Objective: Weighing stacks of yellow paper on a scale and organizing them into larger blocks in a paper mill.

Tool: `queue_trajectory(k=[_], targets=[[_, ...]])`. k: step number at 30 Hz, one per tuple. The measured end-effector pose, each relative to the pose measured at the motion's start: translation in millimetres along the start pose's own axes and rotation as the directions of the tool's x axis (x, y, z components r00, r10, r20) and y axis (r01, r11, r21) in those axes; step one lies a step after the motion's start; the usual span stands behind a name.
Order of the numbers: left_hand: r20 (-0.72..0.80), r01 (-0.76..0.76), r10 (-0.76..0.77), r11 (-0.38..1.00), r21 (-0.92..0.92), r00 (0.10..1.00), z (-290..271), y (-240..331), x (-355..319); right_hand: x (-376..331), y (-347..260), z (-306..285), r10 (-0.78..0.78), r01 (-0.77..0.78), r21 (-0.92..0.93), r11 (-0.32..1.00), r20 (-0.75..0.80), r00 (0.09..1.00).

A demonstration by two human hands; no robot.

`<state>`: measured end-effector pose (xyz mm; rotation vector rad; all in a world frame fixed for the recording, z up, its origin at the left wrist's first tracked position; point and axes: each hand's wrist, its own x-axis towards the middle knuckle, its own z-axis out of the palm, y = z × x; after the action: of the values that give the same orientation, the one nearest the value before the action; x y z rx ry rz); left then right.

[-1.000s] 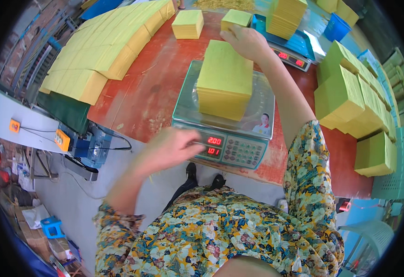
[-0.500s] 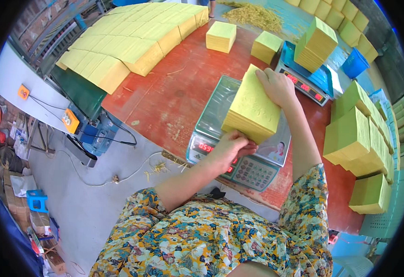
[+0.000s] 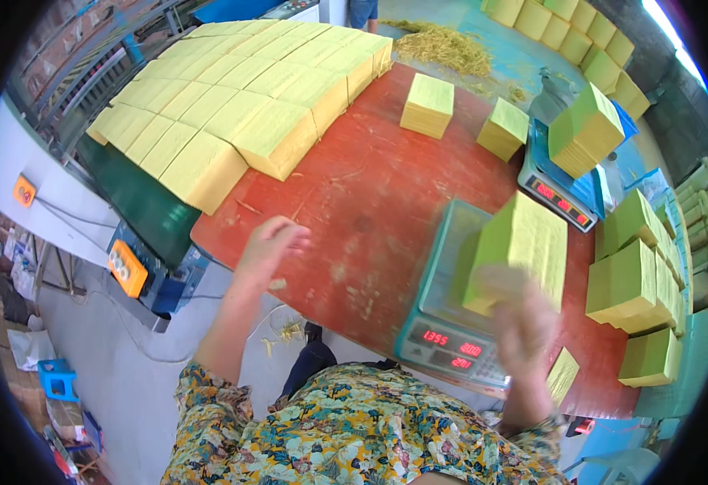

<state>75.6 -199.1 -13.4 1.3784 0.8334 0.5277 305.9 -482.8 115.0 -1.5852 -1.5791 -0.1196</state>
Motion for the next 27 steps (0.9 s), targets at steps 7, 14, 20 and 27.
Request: queue_trajectory(k=[7,14,20,27], targets=[[-0.218,-0.279,0.319,0.94,0.196,0.922,-97.0,16.1,95.0,45.3,-9.4,194.0,0.494,-0.538,0.354,0.765,0.212,0.843],[0.07,-0.464,0.728,0.357,0.811,0.682,-110.7,49.2,187.4,107.1,-3.4,255.7,0.476,-0.554,0.313,0.771,0.294,0.829],[0.313,-0.403,0.58,0.03,0.915,0.752,-100.8,10.2,230.7,165.9,43.2,292.3,0.354,-0.378,0.211,0.901,0.145,0.924],[0.318,-0.383,0.511,0.023,0.924,0.799,-85.3,23.6,226.5,247.8,165.5,289.3,0.239,-0.272,-0.138,0.952,-0.217,0.946]])
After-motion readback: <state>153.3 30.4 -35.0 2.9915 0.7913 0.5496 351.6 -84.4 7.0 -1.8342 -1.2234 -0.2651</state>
